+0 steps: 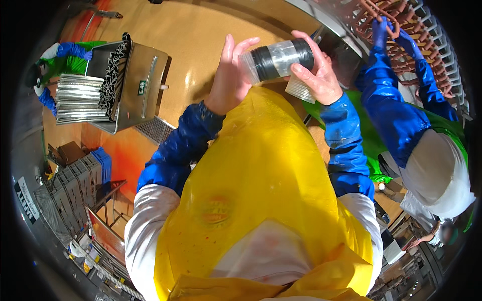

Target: The person connects a blue hose to a metal machine, then retrieves a long metal rod and a clear plastic tube. They attach the tube to the rod and insert the assembly into the machine. The person then handles a cylindrical metal part, attaching a smaller component to it.

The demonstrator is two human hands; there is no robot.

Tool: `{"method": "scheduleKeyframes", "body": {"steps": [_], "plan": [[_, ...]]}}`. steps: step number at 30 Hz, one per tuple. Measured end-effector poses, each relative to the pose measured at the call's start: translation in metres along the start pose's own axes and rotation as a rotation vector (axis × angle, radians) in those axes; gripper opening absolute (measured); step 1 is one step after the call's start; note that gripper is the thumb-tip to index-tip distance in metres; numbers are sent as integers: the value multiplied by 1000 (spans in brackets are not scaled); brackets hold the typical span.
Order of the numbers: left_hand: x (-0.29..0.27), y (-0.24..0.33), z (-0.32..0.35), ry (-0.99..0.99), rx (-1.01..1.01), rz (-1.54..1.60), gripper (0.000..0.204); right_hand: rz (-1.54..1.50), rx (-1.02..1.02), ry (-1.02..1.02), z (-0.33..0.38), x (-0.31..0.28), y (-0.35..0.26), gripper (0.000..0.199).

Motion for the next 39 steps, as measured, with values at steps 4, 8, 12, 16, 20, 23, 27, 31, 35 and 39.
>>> {"method": "scheduleKeyframes", "body": {"steps": [4,8,12,16,20,23,27,31,35,39], "plan": [[24,-15,-3,162,-554,962,81,255,-30,-7,9,1,-6,73],[48,-11,-7,182,-682,1112,81,348,-60,53,29,-22,16,74],[65,-46,-7,108,-711,1113,80,395,-101,115,48,-40,34,74],[86,-83,-8,0,-695,1087,80,757,-317,22,61,-49,30,77],[95,-92,-14,-26,-727,1063,77,628,-204,128,65,-62,44,77],[100,-97,-14,-4,-744,1062,71,469,-148,166,75,-71,53,77],[96,-98,-15,-51,-758,995,63,69,83,231,81,-83,73,78],[86,-93,-15,-164,-786,1014,57,-160,159,269,87,-97,103,77],[66,-81,-8,-336,-693,851,56,-406,388,255,98,-105,125,73],[54,-82,-11,-431,-767,761,52,-495,513,180,99,-104,141,71]]}}
Point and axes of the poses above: each hand's wrist, its own z-axis away from the middle knuckle, its own x-axis out of the palm, y = z × x, the point moved 1 cm from there along -z, towards the middle knuckle, and after that the axes turned 2 degrees about -z, right-handed, at the moved point
